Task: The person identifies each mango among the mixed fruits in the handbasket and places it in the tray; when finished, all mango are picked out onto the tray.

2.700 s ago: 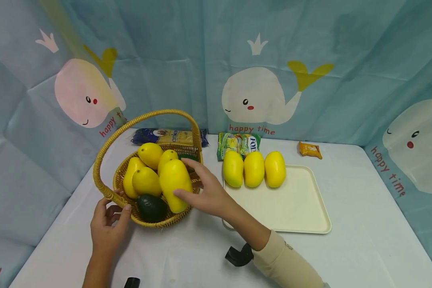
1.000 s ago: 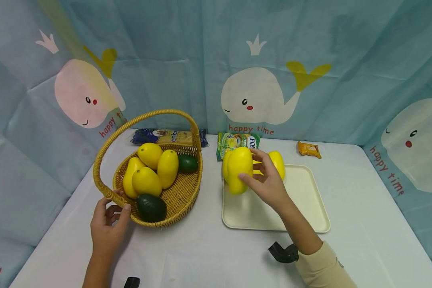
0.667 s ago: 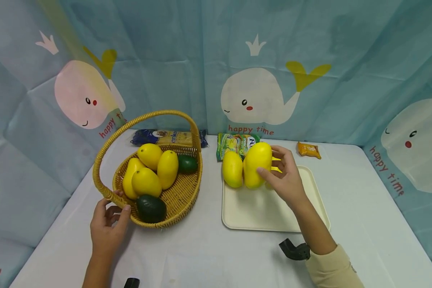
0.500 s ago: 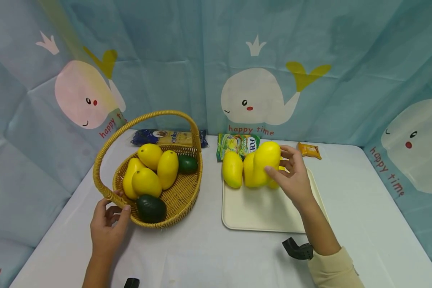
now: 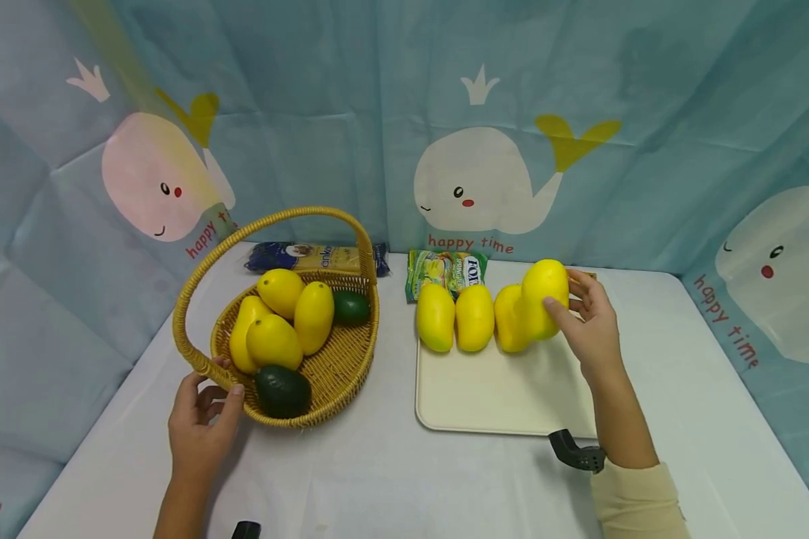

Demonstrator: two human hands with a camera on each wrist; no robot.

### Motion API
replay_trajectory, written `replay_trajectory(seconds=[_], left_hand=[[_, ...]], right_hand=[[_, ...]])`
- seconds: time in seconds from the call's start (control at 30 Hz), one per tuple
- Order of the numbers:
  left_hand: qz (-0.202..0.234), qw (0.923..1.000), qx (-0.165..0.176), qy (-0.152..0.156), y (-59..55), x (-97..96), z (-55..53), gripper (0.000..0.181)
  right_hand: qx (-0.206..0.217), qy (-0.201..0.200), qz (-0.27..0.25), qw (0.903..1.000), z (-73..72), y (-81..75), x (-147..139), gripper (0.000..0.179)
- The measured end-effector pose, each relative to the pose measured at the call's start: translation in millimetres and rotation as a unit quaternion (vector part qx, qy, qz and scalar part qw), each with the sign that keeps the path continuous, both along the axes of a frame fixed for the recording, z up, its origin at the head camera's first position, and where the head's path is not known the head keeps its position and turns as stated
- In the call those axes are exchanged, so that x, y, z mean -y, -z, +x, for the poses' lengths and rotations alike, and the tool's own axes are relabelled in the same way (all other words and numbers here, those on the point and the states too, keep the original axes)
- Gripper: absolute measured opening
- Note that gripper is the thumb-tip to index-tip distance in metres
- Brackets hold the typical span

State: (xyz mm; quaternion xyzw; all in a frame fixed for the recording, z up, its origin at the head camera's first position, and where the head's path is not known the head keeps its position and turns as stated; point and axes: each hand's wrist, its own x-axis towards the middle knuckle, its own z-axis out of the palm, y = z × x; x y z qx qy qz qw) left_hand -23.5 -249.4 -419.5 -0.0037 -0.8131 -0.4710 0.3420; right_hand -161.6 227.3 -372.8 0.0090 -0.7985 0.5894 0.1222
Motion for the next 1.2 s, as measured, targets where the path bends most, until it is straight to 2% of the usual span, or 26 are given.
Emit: replay_trajectory(seconds=[0.3,0.5,0.63,0.93,1.2], left_hand=[[-0.001,1.0000,0.004,-0.002,1.5,1.2,-0.5,0.048],[-0.004,0.9999,0.012,-0.004,0.3,-0.1,0.1,0.046],[-0.004,0.9998,0.016,-0.007,-0.3,-0.6,0.1,0.046],[0.001,1.0000,-0.001,0.004,-1.8,-1.1,-0.2,0.047],[0.000,0.9999,0.014,-0.006,-0.9,-1.2,0.7,0.046]], right_hand=[[0.099,0.067,-0.003,0.9928,-13.8,24.3,-22,0.064],[0.136,0.071,0.061,0.9863,-19.7,41.7,-33,0.065],[0.149,0.066,0.086,0.9828,-21.6,48.7,-37,0.067],[0.178,0.099,0.067,0.9766,-24.8,53.9,-35,0.075],[0.179,0.089,0.085,0.9762,-25.4,55.4,-31,0.074]])
